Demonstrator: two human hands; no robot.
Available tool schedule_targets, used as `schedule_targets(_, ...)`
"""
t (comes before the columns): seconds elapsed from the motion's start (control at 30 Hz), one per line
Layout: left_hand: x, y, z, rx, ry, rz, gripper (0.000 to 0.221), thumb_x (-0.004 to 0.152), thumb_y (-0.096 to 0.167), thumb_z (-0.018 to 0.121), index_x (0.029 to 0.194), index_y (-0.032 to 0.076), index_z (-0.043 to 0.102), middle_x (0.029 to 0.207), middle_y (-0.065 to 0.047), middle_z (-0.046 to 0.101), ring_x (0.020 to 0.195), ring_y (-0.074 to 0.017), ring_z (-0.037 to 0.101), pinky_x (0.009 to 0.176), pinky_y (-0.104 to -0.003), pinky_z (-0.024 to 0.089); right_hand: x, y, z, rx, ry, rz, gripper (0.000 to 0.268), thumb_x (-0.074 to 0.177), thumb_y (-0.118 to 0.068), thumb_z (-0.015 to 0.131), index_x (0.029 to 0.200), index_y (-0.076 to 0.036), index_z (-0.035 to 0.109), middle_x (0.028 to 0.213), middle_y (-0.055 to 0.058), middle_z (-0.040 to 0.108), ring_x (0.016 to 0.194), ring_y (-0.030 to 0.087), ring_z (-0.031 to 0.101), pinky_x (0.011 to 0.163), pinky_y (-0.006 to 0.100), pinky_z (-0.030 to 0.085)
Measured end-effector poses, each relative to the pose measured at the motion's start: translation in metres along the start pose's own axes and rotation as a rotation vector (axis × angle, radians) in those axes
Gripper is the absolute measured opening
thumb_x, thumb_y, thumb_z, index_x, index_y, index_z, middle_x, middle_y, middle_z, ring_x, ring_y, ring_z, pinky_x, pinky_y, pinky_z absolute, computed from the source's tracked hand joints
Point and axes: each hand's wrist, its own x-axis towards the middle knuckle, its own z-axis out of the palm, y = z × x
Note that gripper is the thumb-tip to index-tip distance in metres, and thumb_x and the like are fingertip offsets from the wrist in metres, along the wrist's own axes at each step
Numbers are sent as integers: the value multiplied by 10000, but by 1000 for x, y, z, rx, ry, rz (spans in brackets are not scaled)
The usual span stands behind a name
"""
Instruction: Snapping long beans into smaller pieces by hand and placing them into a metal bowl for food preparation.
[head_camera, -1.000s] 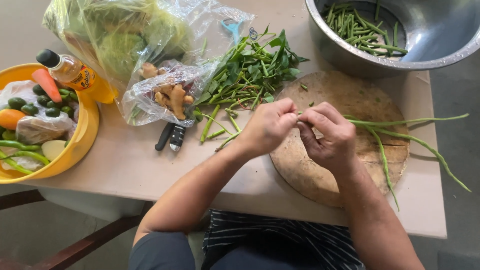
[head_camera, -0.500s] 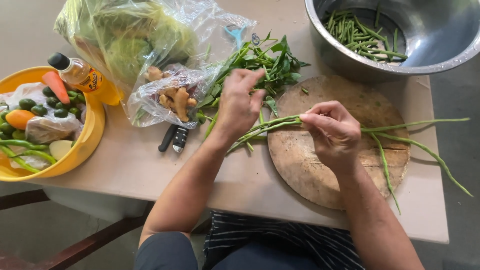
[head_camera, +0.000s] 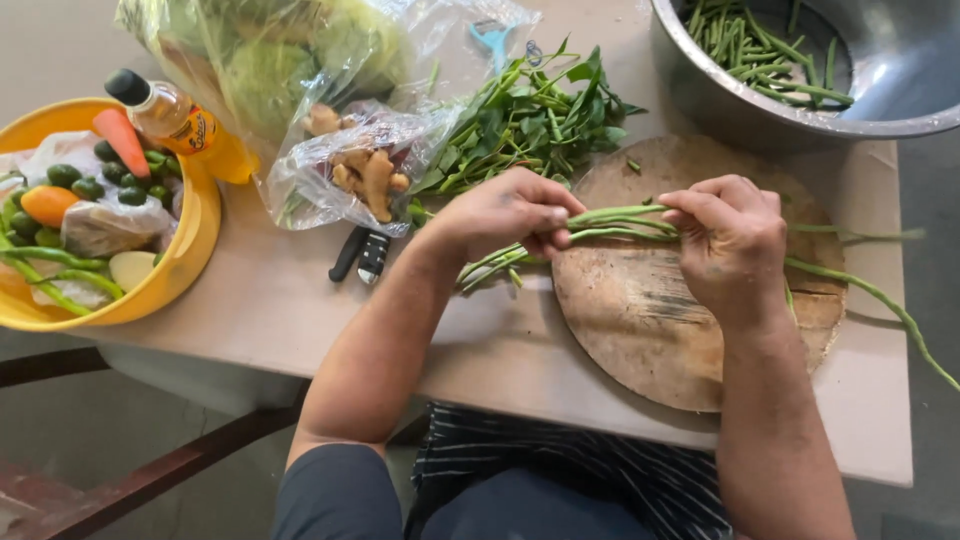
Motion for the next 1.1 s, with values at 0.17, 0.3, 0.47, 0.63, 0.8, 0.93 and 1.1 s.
schedule_targets(0.17,15,-18,10,-300,-251,1,258,1059,81,497,1125,-41,715,735,-37,653,523,-67,561,445,-173,396,2,-8,3,0,29,-58,166,1036,77,816,1106,-73,833,1031,58,699,952,264,630,909,440,397)
schedule_targets(0.3,24,-30,12,-347,-273,11,243,1044,90,515,1065,-49,713,688,-47,613,461,-68,424,418,-205,285,4,-12,2,-38,71,-89,61,1054,-16,859,1105,-46,845,1024,84,696,956,277,633,892,450,411)
schedule_targets(0.47,10,-3,21,340,-2,42,242,1010,152,487,876,133,687,753,47,644,668,-86,538,606,-273,409,4,-12,0,-100,124,-70,133,1040,-126,889,1111,-24,842,1031,111,693,984,297,622,877,457,412)
schedule_targets(0.63,29,-33,17,532,363,235,166,1031,279,496,1019,172,621,849,-65,669,785,-249,624,682,-410,500,-1,5,7,-96,73,-5,125,1048,-181,857,1106,-72,837,968,106,710,867,310,668,791,440,465)
schedule_targets(0.8,49,-50,16,696,797,593,170,1037,306,501,1024,181,615,821,-109,663,743,-351,717,624,-465,581,-5,3,28,-2,165,-89,118,952,-141,905,1023,-73,841,871,114,698,780,335,694,735,415,532)
schedule_targets(0.93,52,-44,7,568,927,723,225,1060,261,449,971,130,608,764,-128,634,718,-362,692,632,-460,563,2,-19,22,28,225,-159,69,965,-147,875,971,-86,843,842,81,698,732,293,672,705,386,522)
schedule_targets(1.1,33,-22,-11,98,683,427,200,1015,255,537,977,154,705,742,-58,773,610,-163,778,540,-284,639,12,-24,13,84,202,-210,131,1011,-199,812,971,-75,824,857,75,698,749,295,662,720,395,514)
